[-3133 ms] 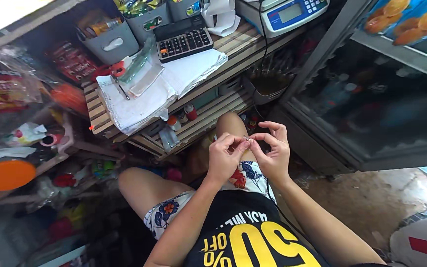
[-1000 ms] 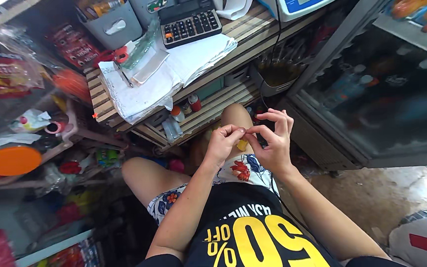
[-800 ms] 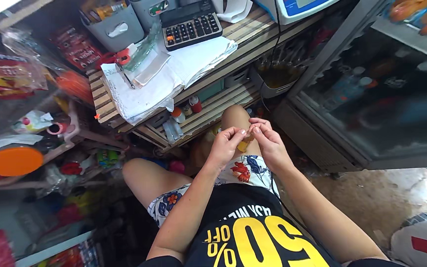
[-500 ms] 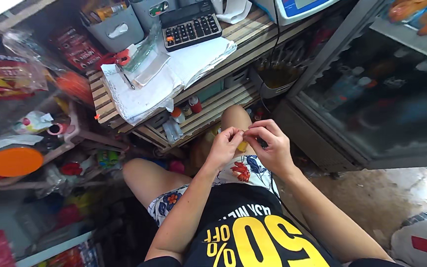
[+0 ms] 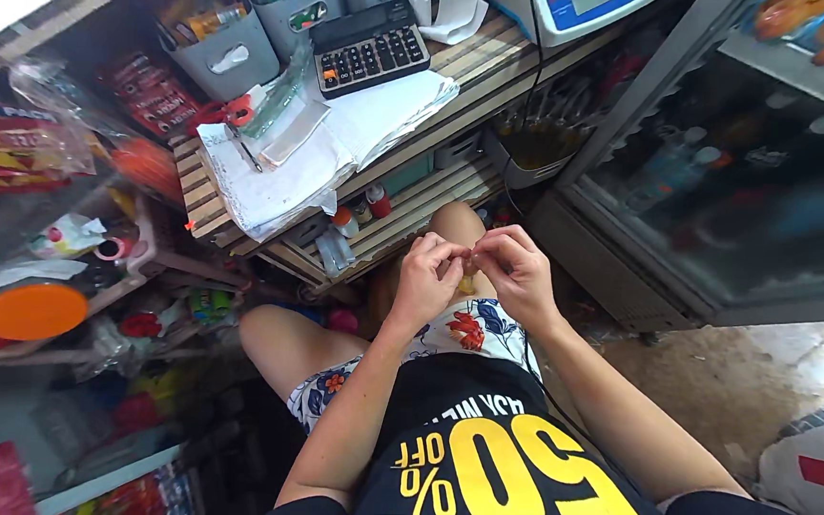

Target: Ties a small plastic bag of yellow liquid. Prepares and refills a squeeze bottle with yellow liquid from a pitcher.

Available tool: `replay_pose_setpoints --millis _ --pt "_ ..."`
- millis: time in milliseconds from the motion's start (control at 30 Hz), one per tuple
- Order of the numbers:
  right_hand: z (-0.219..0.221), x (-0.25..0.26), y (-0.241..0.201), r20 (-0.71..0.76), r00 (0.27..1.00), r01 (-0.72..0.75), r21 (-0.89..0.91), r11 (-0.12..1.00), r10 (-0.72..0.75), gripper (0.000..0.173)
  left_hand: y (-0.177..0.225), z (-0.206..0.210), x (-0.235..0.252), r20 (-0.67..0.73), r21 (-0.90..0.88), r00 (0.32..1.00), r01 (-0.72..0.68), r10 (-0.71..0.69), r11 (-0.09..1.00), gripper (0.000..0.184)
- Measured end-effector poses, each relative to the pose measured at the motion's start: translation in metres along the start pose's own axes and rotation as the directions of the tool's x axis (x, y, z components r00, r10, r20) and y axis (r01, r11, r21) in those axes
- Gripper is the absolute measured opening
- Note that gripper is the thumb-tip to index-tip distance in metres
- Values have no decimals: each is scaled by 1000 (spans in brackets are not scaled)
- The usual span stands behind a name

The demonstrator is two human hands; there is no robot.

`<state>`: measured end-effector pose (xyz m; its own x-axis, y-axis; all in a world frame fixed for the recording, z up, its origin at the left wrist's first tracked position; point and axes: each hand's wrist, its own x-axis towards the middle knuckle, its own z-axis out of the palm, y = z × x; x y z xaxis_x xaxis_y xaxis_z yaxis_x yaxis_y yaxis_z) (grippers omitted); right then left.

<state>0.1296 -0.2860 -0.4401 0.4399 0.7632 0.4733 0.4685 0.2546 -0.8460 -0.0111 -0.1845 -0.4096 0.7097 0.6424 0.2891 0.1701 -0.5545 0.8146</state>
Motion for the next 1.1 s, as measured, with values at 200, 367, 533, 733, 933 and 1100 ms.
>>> replay_pose_setpoints --millis 200,367,533,733,933,1100 --pt "-7 6 -1 56 998 5 47 999 -8 12 2 2 0 -1 -195 992 125 -127 973 6" --pt "-11 9 2 68 994 96 -90 991 -90 16 -2 7 -1 -38 -107 998 47 -52 993 6" --pt "-6 15 -6 -18 951 291 -273 917 -308 18 -4 13 -2 -138 -17 985 -103 100 995 9" --pt "-4 17 -12 -50 883 427 -324 844 -466 14 -1 13 -6 -138 -20 976 -173 169 985 11" --pt "5 7 13 35 997 62 130 990 -67 41 5 20 0 -166 -107 977 -154 135 982 13" --pt "9 -7 18 12 1000 -8 259 966 5 26 11 16 10 -188 -15 954 -240 233 971 18"
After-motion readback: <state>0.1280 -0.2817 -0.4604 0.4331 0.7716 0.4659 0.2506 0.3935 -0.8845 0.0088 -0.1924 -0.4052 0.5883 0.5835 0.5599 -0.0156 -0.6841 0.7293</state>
